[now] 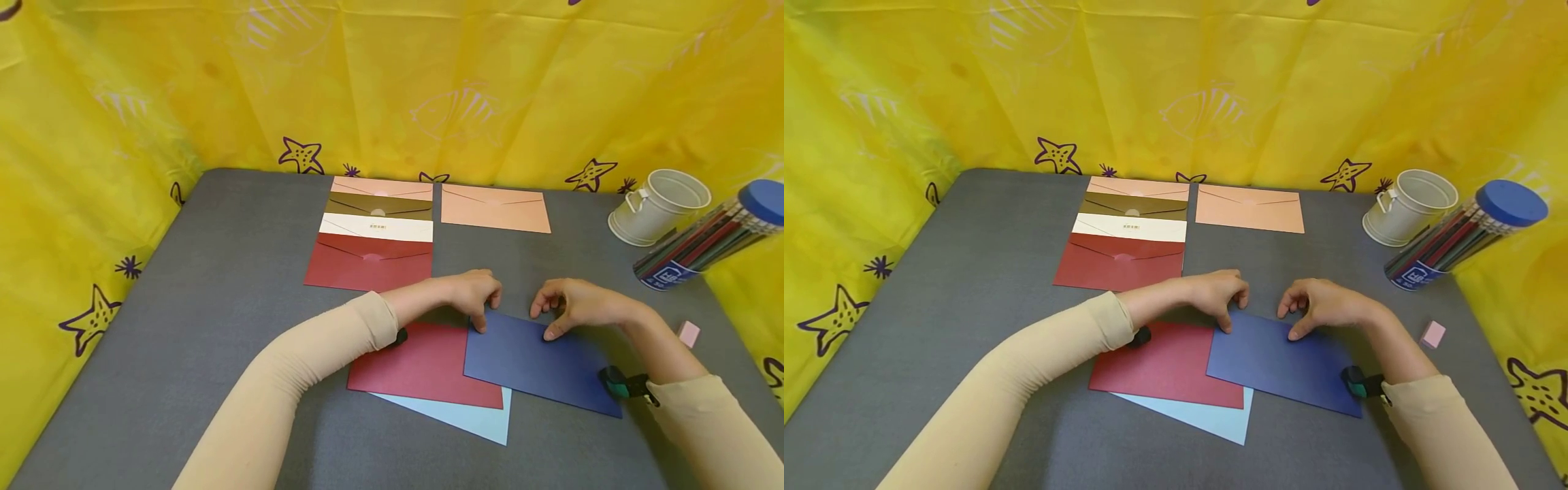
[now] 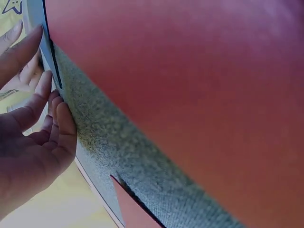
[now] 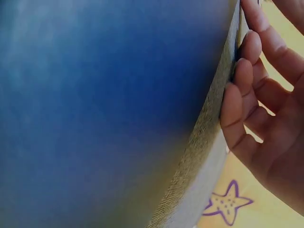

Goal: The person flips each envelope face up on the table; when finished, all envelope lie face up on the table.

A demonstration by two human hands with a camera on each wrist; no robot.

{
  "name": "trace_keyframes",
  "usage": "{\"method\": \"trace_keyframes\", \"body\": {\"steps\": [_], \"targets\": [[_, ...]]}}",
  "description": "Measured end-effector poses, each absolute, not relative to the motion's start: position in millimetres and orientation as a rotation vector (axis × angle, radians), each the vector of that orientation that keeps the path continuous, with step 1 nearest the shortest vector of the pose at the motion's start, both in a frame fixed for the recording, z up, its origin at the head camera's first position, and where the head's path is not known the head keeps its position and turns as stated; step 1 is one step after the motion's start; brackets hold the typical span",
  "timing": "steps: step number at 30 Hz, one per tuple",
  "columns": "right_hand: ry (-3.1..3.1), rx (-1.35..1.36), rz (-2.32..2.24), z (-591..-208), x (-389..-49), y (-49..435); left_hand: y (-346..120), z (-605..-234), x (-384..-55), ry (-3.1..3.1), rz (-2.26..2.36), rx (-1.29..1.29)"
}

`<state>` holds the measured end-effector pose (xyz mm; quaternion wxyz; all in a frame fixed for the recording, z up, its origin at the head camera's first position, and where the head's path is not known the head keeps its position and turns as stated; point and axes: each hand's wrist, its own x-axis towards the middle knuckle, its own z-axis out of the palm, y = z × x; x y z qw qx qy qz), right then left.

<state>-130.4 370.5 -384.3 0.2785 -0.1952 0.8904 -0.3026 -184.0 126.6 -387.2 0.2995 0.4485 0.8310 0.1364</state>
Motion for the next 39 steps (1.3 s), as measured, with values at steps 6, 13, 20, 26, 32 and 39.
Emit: {"method": "trace_keyframes", "body": {"steps": [6, 13, 20, 26, 32, 39], "targets": [[2.458, -0.579, -0.72, -384.3, -124.8, 362.0, 125.7, -389.2, -182.3, 2.238, 0.351, 1.181], [2.529, -0.664, -0.648, -384.8, -121.5, 354.1, 123.8, -388.2, -181.7, 2.255, 0.34, 1.169], [2.493, -0.639, -0.722, -383.7, -122.5, 356.1, 120.3, -384.2, -184.3, 2.204, 0.39, 1.158], [2.371, -0.564, -0.955, -373.7, -126.9, 362.9, 111.6, -376.1, -192.9, 2.08, 0.711, 1.017], [2.517, -0.571, -1.178, -364.5, -133.0, 370.7, 101.6, -367.2, -207.7, 1.888, 1.125, 0.773], [2.778, -0.371, -1.169, -353.1, -138.1, 369.5, 86.0, -361.8, -220.8, 1.855, 1.323, 0.692]]}}
